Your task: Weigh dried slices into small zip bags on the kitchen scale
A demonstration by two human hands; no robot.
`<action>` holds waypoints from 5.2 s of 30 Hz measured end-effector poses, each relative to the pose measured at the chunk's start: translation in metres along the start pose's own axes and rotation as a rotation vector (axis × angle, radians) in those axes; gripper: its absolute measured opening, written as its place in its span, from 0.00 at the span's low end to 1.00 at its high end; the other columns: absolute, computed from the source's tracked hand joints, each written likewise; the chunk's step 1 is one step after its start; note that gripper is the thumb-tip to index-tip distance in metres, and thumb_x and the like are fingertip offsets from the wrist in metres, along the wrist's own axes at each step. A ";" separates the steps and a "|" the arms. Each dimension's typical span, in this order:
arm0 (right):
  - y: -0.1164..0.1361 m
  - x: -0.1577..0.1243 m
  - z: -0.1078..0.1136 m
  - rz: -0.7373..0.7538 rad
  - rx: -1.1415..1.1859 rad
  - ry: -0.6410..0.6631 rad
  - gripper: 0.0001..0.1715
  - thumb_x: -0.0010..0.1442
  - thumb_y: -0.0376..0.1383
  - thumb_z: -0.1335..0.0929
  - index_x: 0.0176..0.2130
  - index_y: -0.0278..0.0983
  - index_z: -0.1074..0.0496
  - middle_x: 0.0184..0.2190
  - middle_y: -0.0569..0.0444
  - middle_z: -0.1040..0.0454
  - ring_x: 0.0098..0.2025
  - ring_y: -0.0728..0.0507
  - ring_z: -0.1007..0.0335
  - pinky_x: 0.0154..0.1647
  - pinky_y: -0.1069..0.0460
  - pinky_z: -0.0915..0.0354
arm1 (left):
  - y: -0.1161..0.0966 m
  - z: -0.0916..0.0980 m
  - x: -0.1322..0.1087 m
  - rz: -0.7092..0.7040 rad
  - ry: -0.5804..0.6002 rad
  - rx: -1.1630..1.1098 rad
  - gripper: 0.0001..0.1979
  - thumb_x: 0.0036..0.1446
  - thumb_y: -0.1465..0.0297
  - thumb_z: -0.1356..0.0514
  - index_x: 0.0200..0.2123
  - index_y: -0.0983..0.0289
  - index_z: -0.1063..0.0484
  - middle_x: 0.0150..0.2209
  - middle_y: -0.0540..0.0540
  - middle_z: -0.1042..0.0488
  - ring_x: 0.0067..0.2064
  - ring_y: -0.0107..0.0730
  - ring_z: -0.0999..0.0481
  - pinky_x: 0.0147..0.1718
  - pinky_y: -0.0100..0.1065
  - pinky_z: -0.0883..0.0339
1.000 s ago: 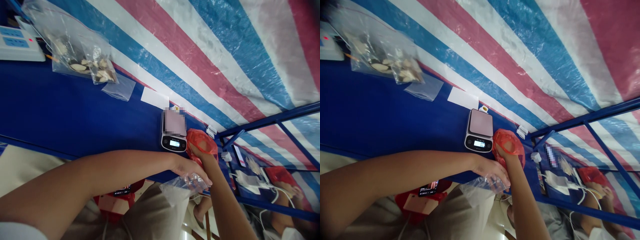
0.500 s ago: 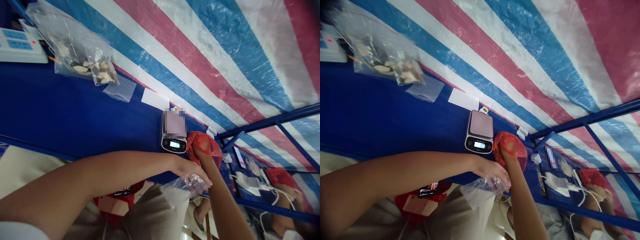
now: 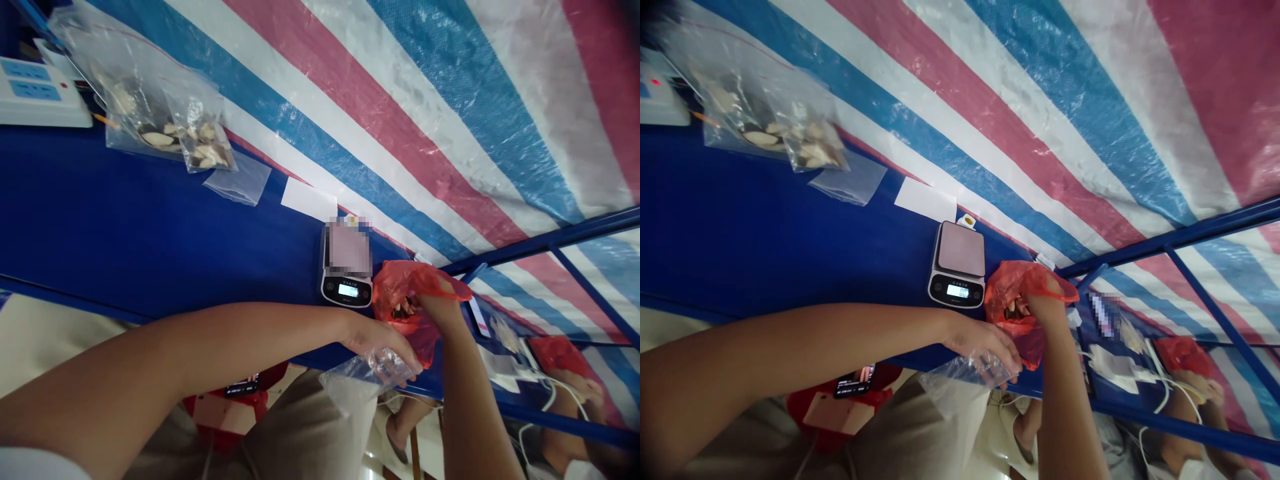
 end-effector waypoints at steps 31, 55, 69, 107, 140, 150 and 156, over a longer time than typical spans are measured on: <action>0.073 -0.118 0.016 -0.070 0.443 0.735 0.20 0.59 0.51 0.26 0.31 0.37 0.23 0.18 0.59 0.32 0.17 0.52 0.43 0.14 0.58 0.48 | -0.025 -0.011 -0.007 -0.164 0.043 -0.042 0.27 0.33 0.67 0.23 0.39 0.64 0.25 0.38 0.52 0.24 0.38 0.37 0.22 0.44 0.43 0.27; 0.066 -0.102 0.002 -0.209 0.853 0.074 0.25 0.61 0.59 0.30 0.33 0.41 0.31 0.24 0.58 0.30 0.24 0.47 0.35 0.23 0.53 0.39 | -0.022 0.000 0.001 -0.207 -0.009 -0.071 0.21 0.33 0.64 0.23 0.33 0.64 0.21 0.30 0.53 0.21 0.36 0.39 0.20 0.41 0.43 0.25; 0.058 -0.100 0.039 -0.076 0.624 -0.035 0.24 0.65 0.57 0.33 0.33 0.40 0.28 0.28 0.55 0.27 0.32 0.44 0.30 0.34 0.51 0.34 | -0.031 0.006 -0.007 -0.228 -0.090 -0.166 0.19 0.35 0.71 0.25 0.34 0.65 0.22 0.32 0.52 0.21 0.34 0.31 0.21 0.39 0.32 0.28; 0.082 -0.135 0.033 0.206 0.063 0.559 0.14 0.68 0.41 0.35 0.42 0.41 0.21 0.41 0.50 0.19 0.45 0.38 0.22 0.47 0.48 0.30 | -0.027 -0.002 -0.001 -0.223 0.045 -0.049 0.21 0.38 0.72 0.32 0.40 0.62 0.24 0.37 0.53 0.22 0.39 0.36 0.20 0.40 0.36 0.28; 0.062 -0.050 -0.054 -0.423 1.445 -0.138 0.21 0.44 0.35 0.21 0.36 0.38 0.29 0.32 0.55 0.19 0.34 0.43 0.19 0.38 0.48 0.20 | 0.005 0.031 0.016 -0.051 -0.089 0.021 0.12 0.44 0.69 0.37 0.34 0.65 0.22 0.32 0.56 0.21 0.35 0.36 0.21 0.42 0.41 0.27; 0.081 -0.034 -0.067 -0.455 1.669 -0.114 0.14 0.54 0.33 0.24 0.38 0.41 0.31 0.40 0.55 0.21 0.47 0.44 0.20 0.56 0.44 0.25 | 0.007 0.040 0.016 -0.046 -0.194 -0.047 0.14 0.49 0.67 0.37 0.39 0.64 0.21 0.35 0.56 0.19 0.34 0.36 0.21 0.39 0.41 0.27; 0.046 -0.074 -0.018 -0.304 1.065 -0.309 0.28 0.56 0.48 0.26 0.52 0.39 0.27 0.50 0.46 0.21 0.48 0.38 0.21 0.41 0.46 0.24 | 0.003 0.028 0.011 -0.080 -0.102 0.000 0.14 0.45 0.65 0.31 0.36 0.66 0.22 0.33 0.56 0.22 0.34 0.35 0.21 0.42 0.41 0.28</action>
Point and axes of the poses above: each hand's wrist, its own x-axis towards the middle knuckle, its own z-axis out of the back of the hand, y = z × x, the point moved 10 cm from there along x, towards the middle knuckle
